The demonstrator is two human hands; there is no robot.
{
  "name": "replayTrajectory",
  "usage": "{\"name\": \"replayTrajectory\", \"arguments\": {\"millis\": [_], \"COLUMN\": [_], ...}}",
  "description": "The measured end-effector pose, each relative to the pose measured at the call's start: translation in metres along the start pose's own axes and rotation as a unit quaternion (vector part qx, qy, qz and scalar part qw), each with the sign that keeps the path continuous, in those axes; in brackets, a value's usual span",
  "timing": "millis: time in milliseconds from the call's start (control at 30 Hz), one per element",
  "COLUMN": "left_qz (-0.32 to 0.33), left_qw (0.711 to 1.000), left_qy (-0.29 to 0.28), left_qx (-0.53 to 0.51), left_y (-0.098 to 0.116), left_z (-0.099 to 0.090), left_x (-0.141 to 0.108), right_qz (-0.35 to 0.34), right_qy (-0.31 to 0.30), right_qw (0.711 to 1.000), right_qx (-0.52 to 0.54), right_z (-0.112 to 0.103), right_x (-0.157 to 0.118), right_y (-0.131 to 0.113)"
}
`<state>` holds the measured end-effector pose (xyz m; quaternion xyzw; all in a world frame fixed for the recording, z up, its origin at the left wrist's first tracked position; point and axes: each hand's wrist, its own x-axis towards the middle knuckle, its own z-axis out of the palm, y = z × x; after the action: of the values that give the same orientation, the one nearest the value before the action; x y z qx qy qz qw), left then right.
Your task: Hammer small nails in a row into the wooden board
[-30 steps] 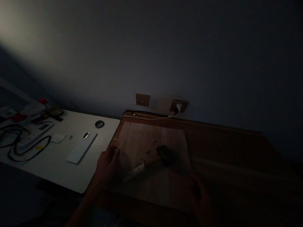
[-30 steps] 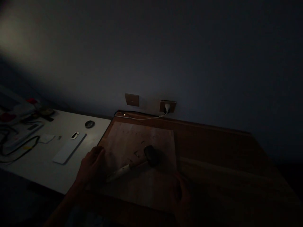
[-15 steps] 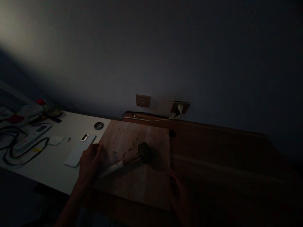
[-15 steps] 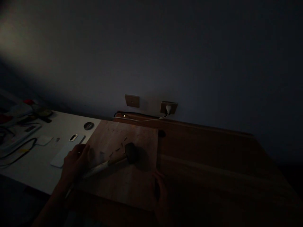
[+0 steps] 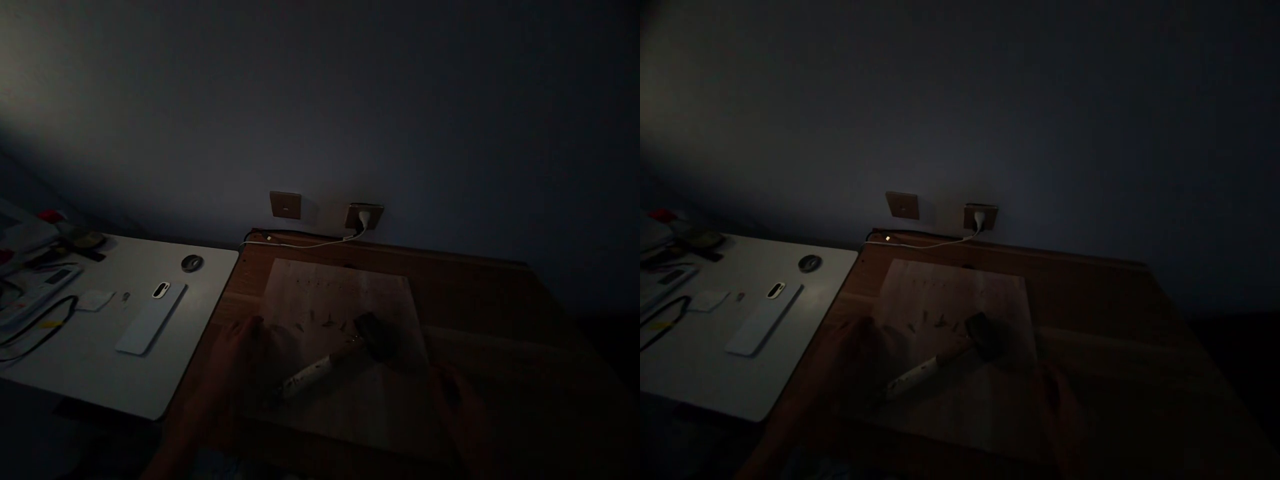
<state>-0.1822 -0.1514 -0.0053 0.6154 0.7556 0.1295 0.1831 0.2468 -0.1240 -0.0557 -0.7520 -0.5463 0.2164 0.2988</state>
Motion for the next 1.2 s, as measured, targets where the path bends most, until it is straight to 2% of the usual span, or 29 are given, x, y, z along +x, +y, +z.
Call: {"name": "replayTrajectory", "arguments": {"millis": [100,200,233,267,333,400,467,567,667,733,867,967,1067,1133,1200], "left_qz": [0.033,0.072,0.093,0.118,0.173,0.221,0.253,0.304,0.353,0.370,0.412,0.431,0.413,0.399,0.382], "left_qw": [0.999,0.995,0.992,0.988,0.979,0.971,0.967,0.951,0.929,0.920,0.898,0.889,0.905,0.911,0.904], "left_qy": [-0.029,-0.009,0.015,0.041,0.084,0.079,0.039,-0.036,-0.091,-0.097,-0.101,-0.092,-0.082,-0.093,-0.104], "left_qx": [0.025,0.075,0.087,0.091,0.073,0.039,0.020,0.036,0.068,0.084,0.118,0.124,0.058,-0.049,-0.159], "left_y": [0.007,0.012,0.014,0.016,0.025,0.038,0.054,0.079,0.094,0.098,0.096,0.092,0.095,0.103,0.116], "left_z": [0.002,0.005,0.008,0.011,0.018,0.025,0.030,0.033,0.035,0.038,0.041,0.038,0.035,0.037,0.043], "left_x": [0.005,0.011,0.012,0.014,0.018,0.023,0.030,0.039,0.042,0.040,0.037,0.043,0.056,0.070,0.086], "right_qz": [-0.002,-0.015,-0.029,-0.050,-0.043,-0.022,-0.007,0.026,0.033,0.042,0.133,0.152,0.144,0.150,0.168], "right_qy": [0.046,0.049,0.002,-0.073,-0.211,-0.296,-0.314,-0.278,-0.212,-0.180,-0.206,-0.170,-0.109,-0.069,-0.043], "right_qw": [0.998,0.999,1.000,0.996,0.976,0.951,0.946,0.957,0.965,0.963,0.930,0.921,0.935,0.939,0.937], "right_qx": [-0.034,-0.015,0.003,0.016,0.036,0.081,0.078,0.083,0.151,0.196,0.273,0.315,0.304,0.302,0.303], "right_z": [-0.004,0.007,0.012,0.018,0.029,0.039,0.048,0.056,0.048,0.032,-0.001,-0.007,-0.001,0.002,0.000], "right_x": [-0.014,-0.042,-0.052,-0.059,-0.067,-0.066,-0.060,-0.054,-0.055,-0.059,-0.063,-0.057,-0.040,-0.026,-0.015], "right_y": [0.006,-0.016,-0.028,-0.042,-0.072,-0.098,-0.115,-0.122,-0.115,-0.107,-0.093,-0.083,-0.074,-0.070,-0.070]}}
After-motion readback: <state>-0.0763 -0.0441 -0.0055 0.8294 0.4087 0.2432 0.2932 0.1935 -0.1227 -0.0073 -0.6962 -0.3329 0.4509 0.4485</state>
